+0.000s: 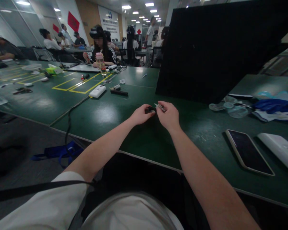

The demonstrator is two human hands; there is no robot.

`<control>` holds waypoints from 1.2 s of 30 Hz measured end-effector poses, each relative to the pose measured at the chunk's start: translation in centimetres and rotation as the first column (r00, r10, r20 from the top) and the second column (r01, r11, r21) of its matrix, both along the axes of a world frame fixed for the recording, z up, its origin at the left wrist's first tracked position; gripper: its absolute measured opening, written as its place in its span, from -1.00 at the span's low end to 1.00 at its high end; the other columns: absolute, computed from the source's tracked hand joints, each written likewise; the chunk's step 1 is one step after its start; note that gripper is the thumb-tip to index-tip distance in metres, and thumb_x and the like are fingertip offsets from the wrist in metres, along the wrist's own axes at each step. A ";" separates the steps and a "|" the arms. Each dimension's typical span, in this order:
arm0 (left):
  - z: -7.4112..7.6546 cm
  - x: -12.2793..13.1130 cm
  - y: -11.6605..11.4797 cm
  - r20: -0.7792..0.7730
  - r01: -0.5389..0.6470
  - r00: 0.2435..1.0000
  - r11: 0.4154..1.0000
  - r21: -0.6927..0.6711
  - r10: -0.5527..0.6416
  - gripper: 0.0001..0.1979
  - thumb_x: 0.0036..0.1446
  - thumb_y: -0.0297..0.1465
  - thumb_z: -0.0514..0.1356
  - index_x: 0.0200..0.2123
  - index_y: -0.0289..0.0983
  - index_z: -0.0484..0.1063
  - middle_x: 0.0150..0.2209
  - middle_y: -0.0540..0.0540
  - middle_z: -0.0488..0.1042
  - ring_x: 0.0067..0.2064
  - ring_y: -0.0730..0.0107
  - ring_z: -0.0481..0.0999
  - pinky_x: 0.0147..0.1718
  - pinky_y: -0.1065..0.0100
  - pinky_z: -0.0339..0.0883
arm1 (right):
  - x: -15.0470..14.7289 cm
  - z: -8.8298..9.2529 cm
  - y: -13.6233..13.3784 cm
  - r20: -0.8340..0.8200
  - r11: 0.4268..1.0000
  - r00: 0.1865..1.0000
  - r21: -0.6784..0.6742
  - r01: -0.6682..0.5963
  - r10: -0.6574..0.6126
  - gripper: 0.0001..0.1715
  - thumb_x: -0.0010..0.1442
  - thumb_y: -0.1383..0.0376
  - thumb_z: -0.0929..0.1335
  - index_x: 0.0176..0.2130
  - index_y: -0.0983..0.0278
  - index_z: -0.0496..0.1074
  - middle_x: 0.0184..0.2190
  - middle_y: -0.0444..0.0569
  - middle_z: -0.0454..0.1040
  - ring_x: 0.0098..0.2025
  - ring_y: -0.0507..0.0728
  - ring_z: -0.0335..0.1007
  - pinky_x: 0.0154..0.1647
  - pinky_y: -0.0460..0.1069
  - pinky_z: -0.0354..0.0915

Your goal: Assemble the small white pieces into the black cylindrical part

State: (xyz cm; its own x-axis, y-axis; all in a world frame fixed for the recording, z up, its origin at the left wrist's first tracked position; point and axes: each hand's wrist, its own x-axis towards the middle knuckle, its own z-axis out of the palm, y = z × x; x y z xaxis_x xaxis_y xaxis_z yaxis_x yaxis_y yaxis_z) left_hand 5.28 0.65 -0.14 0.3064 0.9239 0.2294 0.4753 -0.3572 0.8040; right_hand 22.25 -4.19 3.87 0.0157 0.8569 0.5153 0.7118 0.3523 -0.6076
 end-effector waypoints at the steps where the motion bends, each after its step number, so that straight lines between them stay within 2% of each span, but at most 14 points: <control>1: 0.2 0.0 -0.2 -0.022 -0.022 1.000 1.000 0.018 0.023 -0.52 0.18 -0.18 0.27 0.11 -0.24 0.38 -0.05 -0.19 0.57 -0.08 0.20 0.56 -0.02 0.12 0.42 | 0.0 0.1 -0.1 0.008 1.000 1.000 -0.009 0.004 -0.004 -0.59 0.28 0.28 0.33 0.09 0.30 0.50 0.00 0.13 0.51 -0.05 0.23 0.47 -0.03 0.15 0.41; 5: 0.8 -0.2 -0.8 -0.149 -0.065 0.985 0.985 0.163 0.089 -0.53 0.15 -0.25 0.30 0.11 -0.20 0.37 0.03 -0.21 0.53 -0.01 0.14 0.53 0.01 0.08 0.40 | 0.0 -0.1 0.0 0.076 0.994 0.997 -0.106 0.005 0.003 -0.66 0.20 0.32 0.37 -0.02 0.28 0.54 -0.08 0.09 0.53 -0.13 0.21 0.47 -0.11 0.12 0.42; 8: 0.9 -0.2 -1.1 -0.204 0.009 0.978 0.975 0.223 0.038 -0.53 0.14 -0.31 0.30 0.12 -0.22 0.38 0.06 -0.21 0.51 0.05 0.10 0.51 0.05 0.07 0.39 | 0.0 -0.6 0.3 0.139 0.986 0.990 -0.164 0.002 0.021 -0.73 0.18 0.33 0.39 -0.09 0.27 0.57 -0.04 0.10 0.52 -0.13 0.22 0.47 -0.14 0.12 0.43; 10: 0.8 -0.1 -1.1 -0.207 0.056 0.978 0.975 0.217 -0.010 -0.53 0.13 -0.32 0.30 0.11 -0.23 0.39 0.05 -0.20 0.52 0.04 0.11 0.51 0.05 0.08 0.40 | 0.0 -1.0 0.5 0.129 0.981 0.990 -0.190 -0.031 0.056 -0.70 0.21 0.32 0.39 -0.05 0.24 0.57 -0.05 0.09 0.53 -0.14 0.22 0.47 -0.15 0.11 0.43; 13: 0.5 -0.1 -0.8 -0.159 0.058 0.987 0.982 0.178 -0.029 -0.54 0.13 -0.29 0.31 0.10 -0.23 0.40 0.01 -0.19 0.54 -0.01 0.15 0.54 0.02 0.09 0.42 | 0.2 -1.1 0.8 0.054 0.970 0.994 -0.227 -0.081 0.096 -0.67 0.23 0.29 0.38 0.00 0.22 0.55 -0.11 0.03 0.57 -0.16 0.18 0.48 -0.16 0.09 0.43; 17: -0.5 0.0 0.1 -0.020 0.053 0.998 0.993 0.101 -0.052 -0.52 0.12 -0.26 0.33 0.10 -0.24 0.38 -0.02 -0.19 0.55 -0.05 0.22 0.56 0.02 0.10 0.42 | 0.4 -0.7 1.0 0.014 0.970 0.997 -0.231 -0.071 0.076 -0.74 0.21 0.29 0.39 -0.09 0.24 0.57 -0.16 -0.01 0.59 -0.18 0.16 0.49 -0.13 0.09 0.41; 22: -1.4 0.2 0.9 0.105 0.093 0.989 0.994 0.062 -0.100 -0.52 0.11 -0.26 0.34 0.08 -0.26 0.39 -0.01 -0.22 0.54 -0.05 0.23 0.56 0.05 0.09 0.41 | 0.2 0.0 0.3 0.133 0.990 0.989 -0.136 -0.042 0.060 -0.67 0.26 0.25 0.35 0.00 0.18 0.54 -0.15 0.00 0.57 -0.22 0.15 0.46 -0.20 0.08 0.37; 25: -1.6 0.2 1.2 0.144 0.081 0.986 0.995 0.060 -0.089 -0.51 0.11 -0.23 0.34 0.09 -0.25 0.39 -0.02 -0.22 0.54 -0.04 0.22 0.55 0.06 0.05 0.40 | 0.3 0.3 0.0 0.191 0.993 0.982 -0.114 0.013 0.009 -0.73 0.27 0.21 0.34 -0.08 0.21 0.55 -0.16 0.04 0.54 -0.25 0.16 0.42 -0.27 0.06 0.34; 30: -1.8 0.0 1.3 0.136 0.090 0.986 0.993 0.070 -0.099 -0.49 0.10 -0.24 0.35 0.09 -0.24 0.37 0.00 -0.21 0.53 -0.02 0.21 0.55 0.07 0.04 0.40 | 0.7 0.3 0.3 0.209 0.974 0.978 -0.216 0.060 -0.014 -0.77 0.23 0.14 0.36 -0.20 0.22 0.51 -0.26 0.00 0.52 -0.32 0.14 0.39 -0.37 0.03 0.29; 33: -1.6 0.0 1.0 0.084 0.093 0.991 0.993 0.077 -0.100 -0.49 0.10 -0.25 0.35 0.10 -0.23 0.37 0.01 -0.20 0.53 -0.02 0.22 0.55 0.07 0.05 0.41 | 0.7 0.1 0.5 0.232 0.946 0.972 -0.311 0.096 -0.023 -0.69 0.26 0.05 0.34 -0.27 0.22 0.51 -0.37 0.01 0.51 -0.39 0.14 0.38 -0.44 0.02 0.25; 36: -1.1 0.1 0.4 0.037 0.084 0.995 0.991 0.101 -0.088 -0.49 0.11 -0.25 0.34 0.11 -0.22 0.36 0.03 -0.20 0.52 -0.01 0.22 0.54 0.06 0.07 0.42 | 0.7 0.1 0.6 0.270 0.907 0.963 -0.400 0.130 -0.019 -0.46 0.27 -0.13 0.29 -0.40 0.23 0.50 -0.51 0.02 0.46 -0.47 0.14 0.35 -0.50 0.02 0.20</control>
